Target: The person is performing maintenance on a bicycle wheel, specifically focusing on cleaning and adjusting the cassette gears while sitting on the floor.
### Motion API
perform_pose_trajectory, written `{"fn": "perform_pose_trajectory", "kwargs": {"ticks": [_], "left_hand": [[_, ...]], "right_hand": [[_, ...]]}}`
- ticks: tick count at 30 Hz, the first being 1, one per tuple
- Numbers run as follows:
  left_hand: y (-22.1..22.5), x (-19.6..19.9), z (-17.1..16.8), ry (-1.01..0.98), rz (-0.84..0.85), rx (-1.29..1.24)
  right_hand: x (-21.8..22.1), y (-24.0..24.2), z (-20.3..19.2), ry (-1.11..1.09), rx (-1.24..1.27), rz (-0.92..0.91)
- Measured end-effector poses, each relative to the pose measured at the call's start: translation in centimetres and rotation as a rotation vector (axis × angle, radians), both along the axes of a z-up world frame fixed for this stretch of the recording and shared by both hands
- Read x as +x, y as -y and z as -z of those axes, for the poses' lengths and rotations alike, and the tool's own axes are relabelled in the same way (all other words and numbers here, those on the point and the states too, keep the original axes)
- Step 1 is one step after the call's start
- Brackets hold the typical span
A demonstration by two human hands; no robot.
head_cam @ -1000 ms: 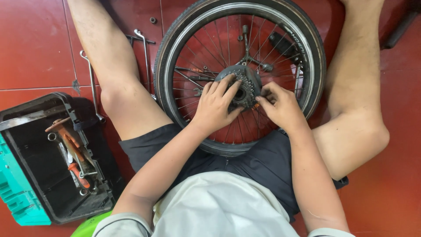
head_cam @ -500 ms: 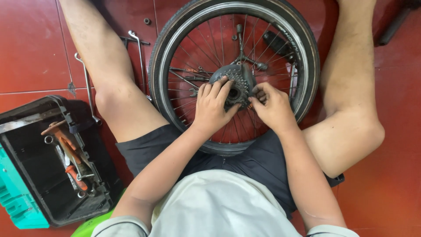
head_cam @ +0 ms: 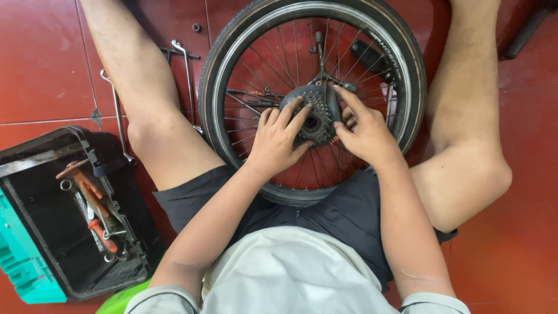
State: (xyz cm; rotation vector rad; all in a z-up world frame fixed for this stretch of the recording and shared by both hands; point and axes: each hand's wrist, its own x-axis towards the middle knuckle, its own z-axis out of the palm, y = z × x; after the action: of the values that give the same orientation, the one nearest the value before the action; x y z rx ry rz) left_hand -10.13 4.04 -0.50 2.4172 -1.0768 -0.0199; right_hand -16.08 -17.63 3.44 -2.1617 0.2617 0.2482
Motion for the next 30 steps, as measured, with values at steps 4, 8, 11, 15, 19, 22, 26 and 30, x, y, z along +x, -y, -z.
{"fn": "perform_pose_trajectory", "kwargs": {"ticks": [4, 8, 11, 15, 19, 22, 26, 30], "left_hand": [[0.0, 0.0, 0.8, -0.017, -0.001, 0.014], [0.3, -0.1, 1.1, -0.029, -0.004, -0.001], [0.1, -0.2, 1.1, -0.036, -0.012, -0.003], [0.0, -0.4, 1.0, -0.043, -0.028, -0.010], [0.1, -0.5, 1.0, -0.046, -0.038, -0.017], [0.1, -0.6, 1.4, -0.035, -0.051, -0.010], [0.5, -1.2, 2.3, 0.003, -0.085, -0.054], [0.8, -1.4, 2.8, 0.020, -0.122, -0.091]], "right_hand": [[-0.3, -0.4, 0.7, -0.025, 0.005, 0.079], [-1.2, -0.4, 2.1, -0.044, 0.035, 0.116], [-1.9, -0.7, 3.4, -0.056, 0.071, 0.143], [-2.5, -0.7, 4.7, -0.072, 0.121, 0.179], [-2.7, -0.4, 4.7, -0.080, 0.152, 0.204], [-2.3, -0.3, 4.2, -0.096, 0.155, 0.210], [-2.3, -0.3, 4.2, -0.123, 0.024, 0.218], [-2.1, -0.3, 3.8, -0.061, 0.005, 0.188]]}}
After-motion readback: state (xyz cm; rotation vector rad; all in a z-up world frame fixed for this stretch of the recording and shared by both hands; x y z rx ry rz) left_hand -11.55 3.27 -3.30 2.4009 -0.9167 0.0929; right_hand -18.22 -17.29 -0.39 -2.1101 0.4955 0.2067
